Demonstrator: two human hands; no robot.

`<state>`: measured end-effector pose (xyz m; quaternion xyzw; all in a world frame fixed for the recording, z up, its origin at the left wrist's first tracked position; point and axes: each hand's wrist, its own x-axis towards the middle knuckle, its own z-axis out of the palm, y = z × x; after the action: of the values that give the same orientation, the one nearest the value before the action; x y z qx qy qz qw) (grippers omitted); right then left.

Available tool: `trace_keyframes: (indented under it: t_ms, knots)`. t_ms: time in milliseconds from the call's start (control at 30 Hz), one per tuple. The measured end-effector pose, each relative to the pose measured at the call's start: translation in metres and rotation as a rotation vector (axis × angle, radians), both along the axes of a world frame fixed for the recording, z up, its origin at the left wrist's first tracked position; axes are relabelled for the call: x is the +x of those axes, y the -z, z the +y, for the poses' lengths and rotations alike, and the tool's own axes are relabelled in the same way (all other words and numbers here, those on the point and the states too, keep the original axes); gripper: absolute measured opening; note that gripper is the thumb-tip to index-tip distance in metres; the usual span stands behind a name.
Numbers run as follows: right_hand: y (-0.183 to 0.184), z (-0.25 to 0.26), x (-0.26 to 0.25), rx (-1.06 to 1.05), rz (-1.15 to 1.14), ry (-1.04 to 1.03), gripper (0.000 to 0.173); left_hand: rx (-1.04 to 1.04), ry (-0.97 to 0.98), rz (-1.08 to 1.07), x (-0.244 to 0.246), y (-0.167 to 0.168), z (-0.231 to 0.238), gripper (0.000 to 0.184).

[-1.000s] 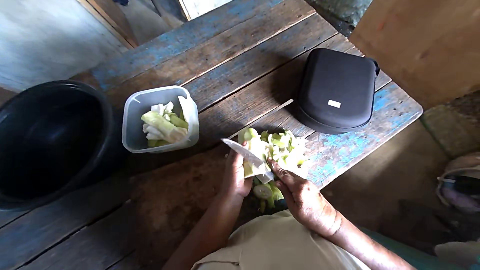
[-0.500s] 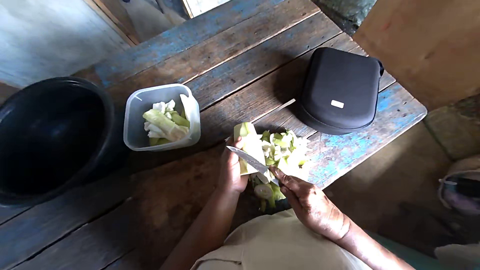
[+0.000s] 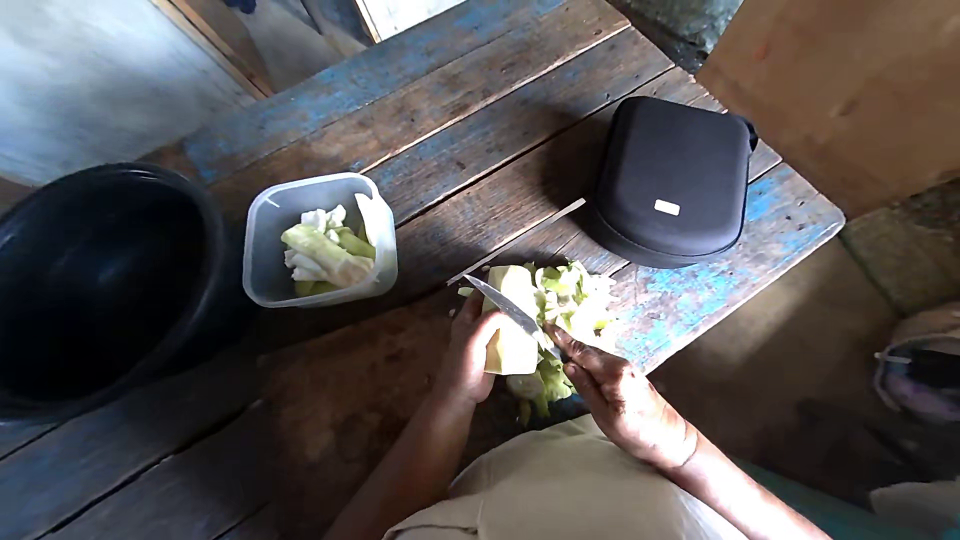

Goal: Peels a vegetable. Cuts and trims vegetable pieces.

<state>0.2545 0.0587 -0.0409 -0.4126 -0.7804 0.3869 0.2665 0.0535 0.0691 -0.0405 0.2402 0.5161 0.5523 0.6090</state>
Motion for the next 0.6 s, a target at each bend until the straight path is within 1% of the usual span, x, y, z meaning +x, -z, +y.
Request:
trace_keyframes:
  t_ms: [100, 167, 367, 467, 600]
  knots:
    - [0.001, -0.002, -0.001, 0.039, -0.062, 0.027, 0.044, 0.023, 0.035, 0.098, 0.000, -0.003, -0.002, 0.038]
    - [0.001, -0.002, -0.003, 0.049, -0.071, 0.041, 0.044, 0.034, 0.070, 0.125, 0.001, -0.004, -0.004, 0.040]
    - [0.006, -0.001, -0.009, 0.085, -0.080, 0.074, 0.044, -0.011, 0.120, 0.059, 0.004, -0.005, -0.009, 0.039]
    - [0.007, 0.004, -0.010, 0.089, -0.071, 0.104, 0.044, -0.035, 0.170, 0.068, 0.006, -0.004, -0.012, 0.046]
    - [0.009, 0.010, -0.011, 0.054, -0.063, 0.134, 0.044, -0.059, 0.239, 0.084, 0.007, -0.007, -0.016, 0.050]
